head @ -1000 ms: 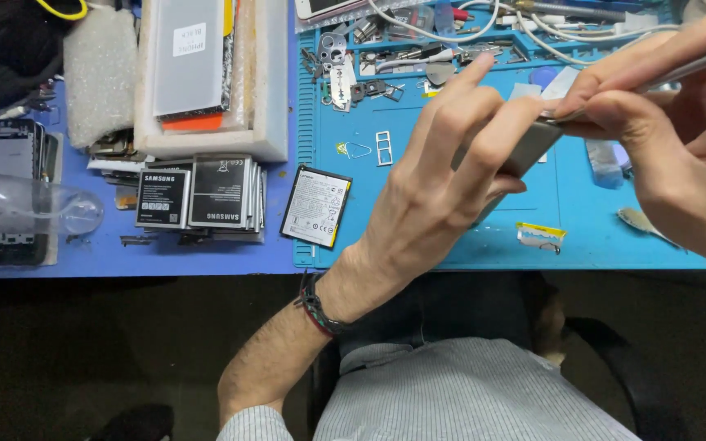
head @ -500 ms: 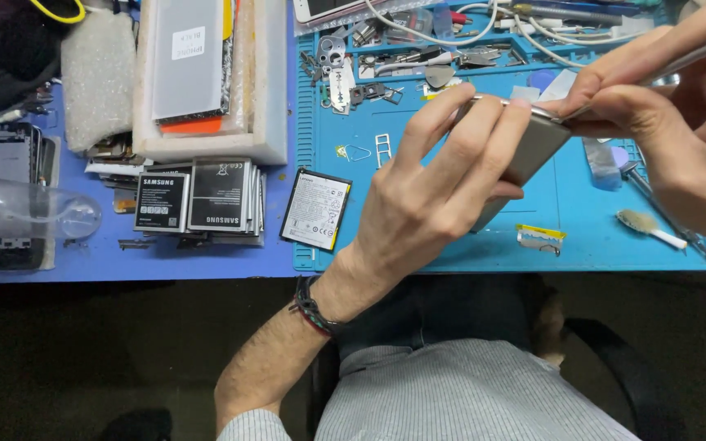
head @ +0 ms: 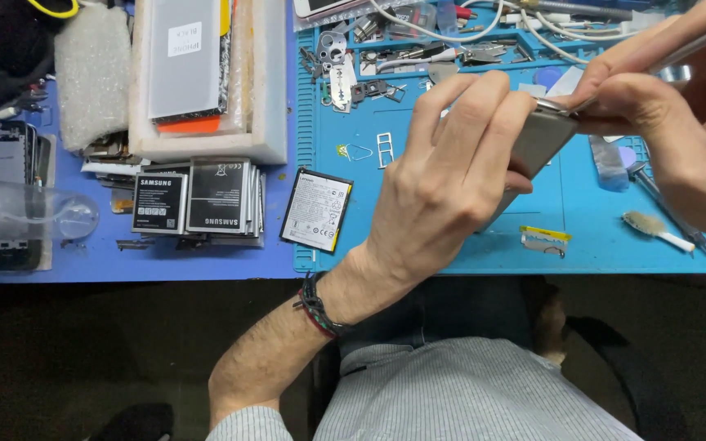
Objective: Prying open a smartphone and applying a black adhesive protective layer to the back.
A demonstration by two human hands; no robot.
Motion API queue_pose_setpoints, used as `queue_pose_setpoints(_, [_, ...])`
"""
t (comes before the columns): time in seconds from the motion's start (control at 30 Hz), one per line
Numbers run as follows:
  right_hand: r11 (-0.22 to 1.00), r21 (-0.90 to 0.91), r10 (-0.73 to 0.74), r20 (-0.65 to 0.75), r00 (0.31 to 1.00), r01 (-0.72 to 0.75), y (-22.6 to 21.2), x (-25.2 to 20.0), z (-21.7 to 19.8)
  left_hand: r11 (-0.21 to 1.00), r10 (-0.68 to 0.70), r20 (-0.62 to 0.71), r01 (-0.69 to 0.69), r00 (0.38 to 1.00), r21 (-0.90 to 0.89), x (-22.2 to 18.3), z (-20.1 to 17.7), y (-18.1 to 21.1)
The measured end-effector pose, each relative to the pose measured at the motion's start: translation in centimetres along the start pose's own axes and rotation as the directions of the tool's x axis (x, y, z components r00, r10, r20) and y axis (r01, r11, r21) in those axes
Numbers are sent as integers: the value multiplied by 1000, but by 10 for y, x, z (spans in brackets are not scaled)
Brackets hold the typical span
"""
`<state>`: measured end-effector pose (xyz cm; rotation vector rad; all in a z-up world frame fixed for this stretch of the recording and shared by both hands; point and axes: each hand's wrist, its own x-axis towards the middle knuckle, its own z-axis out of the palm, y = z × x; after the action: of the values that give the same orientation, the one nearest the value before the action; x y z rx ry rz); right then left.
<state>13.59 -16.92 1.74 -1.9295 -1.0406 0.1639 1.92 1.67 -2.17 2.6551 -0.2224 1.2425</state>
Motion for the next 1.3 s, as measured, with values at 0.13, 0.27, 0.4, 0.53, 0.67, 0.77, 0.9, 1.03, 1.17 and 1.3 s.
queue_pose_setpoints(0.13, [999,42,5,-23,1000,-4,-11,-2,5,977,-70,70,83,995,-197,-2,0,-1])
queue_pose_setpoints(0.27, [1000,8,-24,-8,1000,24,-13,-1,4,944,-100,108,128,989,-303,-3,7,-5])
queue_pose_setpoints(0.4, [999,-51,4,28,1000,-2,-19,-5,-2,945,-58,56,73,997,-318,-3,-10,1])
queue_pose_setpoints(0.53, [1000,5,13,19,1000,-13,-7,-40,-3,922,-21,-34,6,999,-387,-11,-18,8])
queue_pose_setpoints(0.67, [997,70,-38,-19,999,40,32,-79,-1,911,-41,-68,9,997,-413,-9,-18,10])
queue_pose_setpoints(0.77, [993,78,98,-74,992,-92,38,-81,7,908,-58,-77,20,995,-418,-4,-16,9])
queue_pose_setpoints(0.9, [972,40,225,140,964,-232,60,-73,-33,905,-71,-34,50,997,-423,-6,-19,9])
queue_pose_setpoints(1.03, [972,53,218,143,965,-227,60,-100,-18,911,-78,-42,54,996,-409,-6,-20,10])
queue_pose_setpoints(1.17, [993,117,31,-69,997,-23,4,-62,14,901,-84,-36,61,996,-429,-5,-21,11])
queue_pose_setpoints(1.3, [995,84,55,-38,998,-51,-25,-33,13,894,-95,-14,79,995,-440,-7,-18,12])
